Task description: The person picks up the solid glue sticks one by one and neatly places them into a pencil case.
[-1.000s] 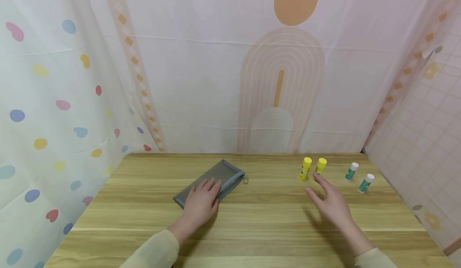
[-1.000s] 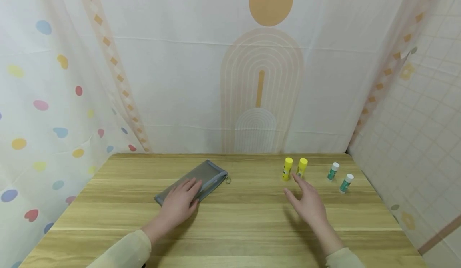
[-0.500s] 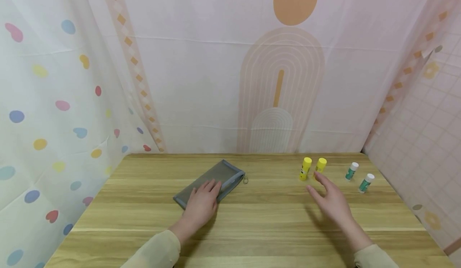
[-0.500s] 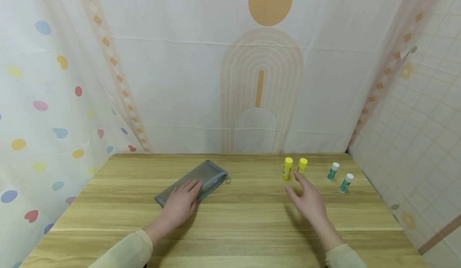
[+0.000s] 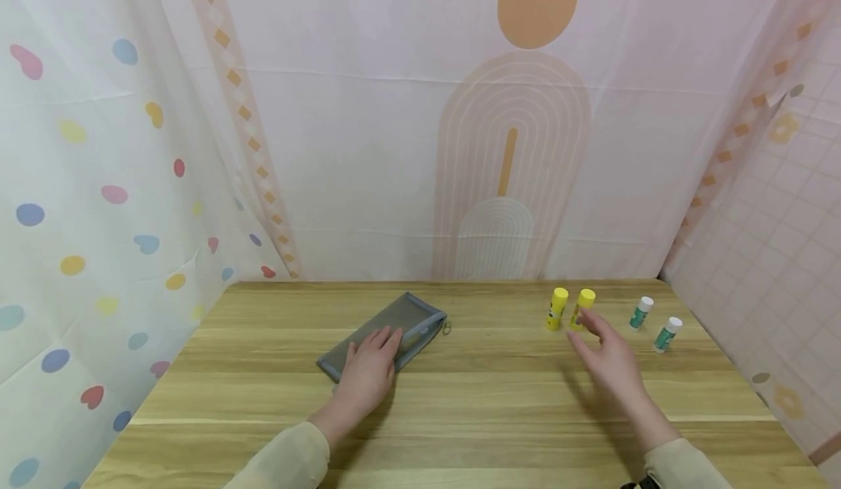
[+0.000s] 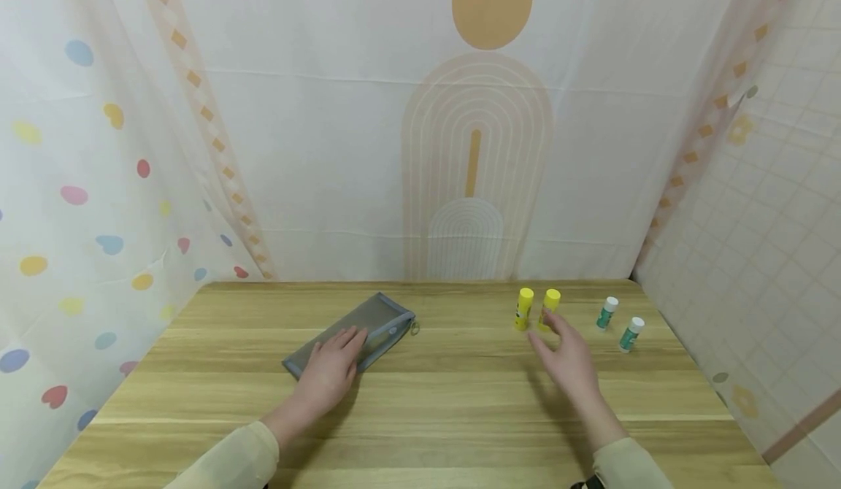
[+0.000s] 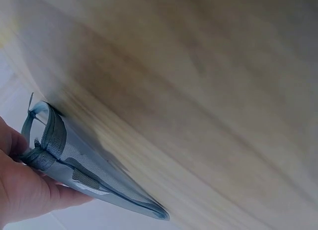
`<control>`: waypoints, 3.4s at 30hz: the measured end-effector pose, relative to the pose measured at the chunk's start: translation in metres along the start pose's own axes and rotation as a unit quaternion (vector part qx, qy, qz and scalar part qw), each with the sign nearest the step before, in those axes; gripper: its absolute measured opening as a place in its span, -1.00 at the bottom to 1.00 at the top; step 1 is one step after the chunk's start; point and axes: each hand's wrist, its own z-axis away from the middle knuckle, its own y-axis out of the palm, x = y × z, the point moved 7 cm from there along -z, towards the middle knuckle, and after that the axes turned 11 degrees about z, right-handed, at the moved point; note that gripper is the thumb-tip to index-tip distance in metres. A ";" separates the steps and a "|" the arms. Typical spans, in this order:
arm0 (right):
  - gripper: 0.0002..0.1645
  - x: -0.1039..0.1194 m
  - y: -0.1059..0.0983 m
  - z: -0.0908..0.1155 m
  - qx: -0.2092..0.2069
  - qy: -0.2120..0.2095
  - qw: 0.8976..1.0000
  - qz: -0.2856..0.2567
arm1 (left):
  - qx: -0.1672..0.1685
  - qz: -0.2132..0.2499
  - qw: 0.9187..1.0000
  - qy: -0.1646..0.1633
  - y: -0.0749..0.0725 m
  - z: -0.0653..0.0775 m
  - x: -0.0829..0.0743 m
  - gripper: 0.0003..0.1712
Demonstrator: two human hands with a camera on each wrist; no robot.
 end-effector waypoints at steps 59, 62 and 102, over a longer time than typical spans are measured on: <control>-0.39 -0.047 0.012 -0.046 -0.037 0.184 0.972 -0.139 | 0.001 0.031 0.999 -0.017 -0.003 0.001 -0.002 -0.47; -0.41 -0.048 0.013 -0.047 -0.037 0.186 0.972 -0.139 | 0.002 0.028 0.999 -0.017 -0.003 0.001 -0.003 -0.46; -0.55 -0.029 0.022 -0.005 -0.020 0.221 0.891 -0.396 | -0.002 0.035 0.999 -0.012 -0.005 0.002 -0.004 -0.45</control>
